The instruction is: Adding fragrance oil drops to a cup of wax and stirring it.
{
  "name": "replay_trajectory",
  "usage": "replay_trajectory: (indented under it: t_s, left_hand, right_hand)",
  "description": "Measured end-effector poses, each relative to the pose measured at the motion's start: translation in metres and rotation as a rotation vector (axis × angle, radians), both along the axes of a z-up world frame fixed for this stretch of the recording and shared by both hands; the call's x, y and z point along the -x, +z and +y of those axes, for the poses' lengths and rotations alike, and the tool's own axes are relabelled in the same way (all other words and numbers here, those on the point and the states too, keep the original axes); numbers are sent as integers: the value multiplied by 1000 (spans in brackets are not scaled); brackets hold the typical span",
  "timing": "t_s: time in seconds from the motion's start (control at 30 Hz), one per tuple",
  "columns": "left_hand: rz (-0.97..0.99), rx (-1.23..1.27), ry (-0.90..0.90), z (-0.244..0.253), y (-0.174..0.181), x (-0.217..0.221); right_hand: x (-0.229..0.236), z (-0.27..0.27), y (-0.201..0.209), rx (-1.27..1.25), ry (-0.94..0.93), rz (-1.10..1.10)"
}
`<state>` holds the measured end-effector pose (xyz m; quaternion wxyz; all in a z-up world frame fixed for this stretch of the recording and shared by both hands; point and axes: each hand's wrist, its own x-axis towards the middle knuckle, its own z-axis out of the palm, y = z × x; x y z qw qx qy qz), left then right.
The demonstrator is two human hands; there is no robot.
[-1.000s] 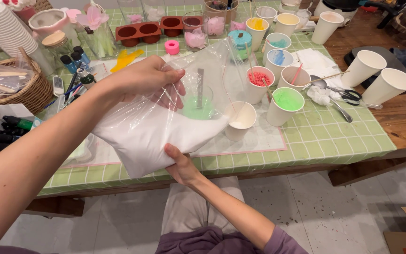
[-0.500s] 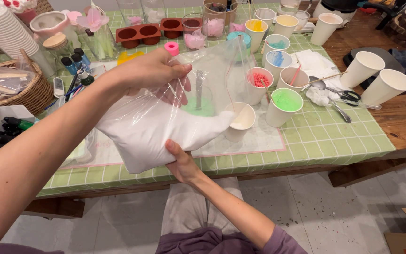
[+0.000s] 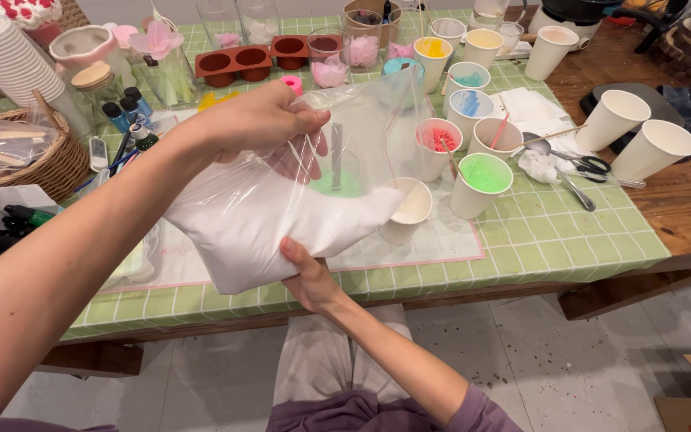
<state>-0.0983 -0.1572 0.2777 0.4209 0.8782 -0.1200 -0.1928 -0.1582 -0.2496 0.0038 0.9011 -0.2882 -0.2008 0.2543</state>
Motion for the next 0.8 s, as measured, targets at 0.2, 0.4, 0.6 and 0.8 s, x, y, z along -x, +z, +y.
replay_trajectory:
  t_s: [0.2, 0.4, 0.6, 0.8]
  left_hand:
    - [-3, -12, -4, -1, 2, -1]
    - [-11, -5, 10, -2, 4, -1]
    - [-19, -20, 10, -3, 5, -1]
    - [-17, 3, 3, -2, 3, -4]
  right_hand:
    - [-2, 1, -1, 20, 20, -8]
    - [-1, 1, 5, 16, 15, -21]
    - [3, 1, 14, 6, -14, -21]
    - [3, 1, 15, 0, -12, -26]
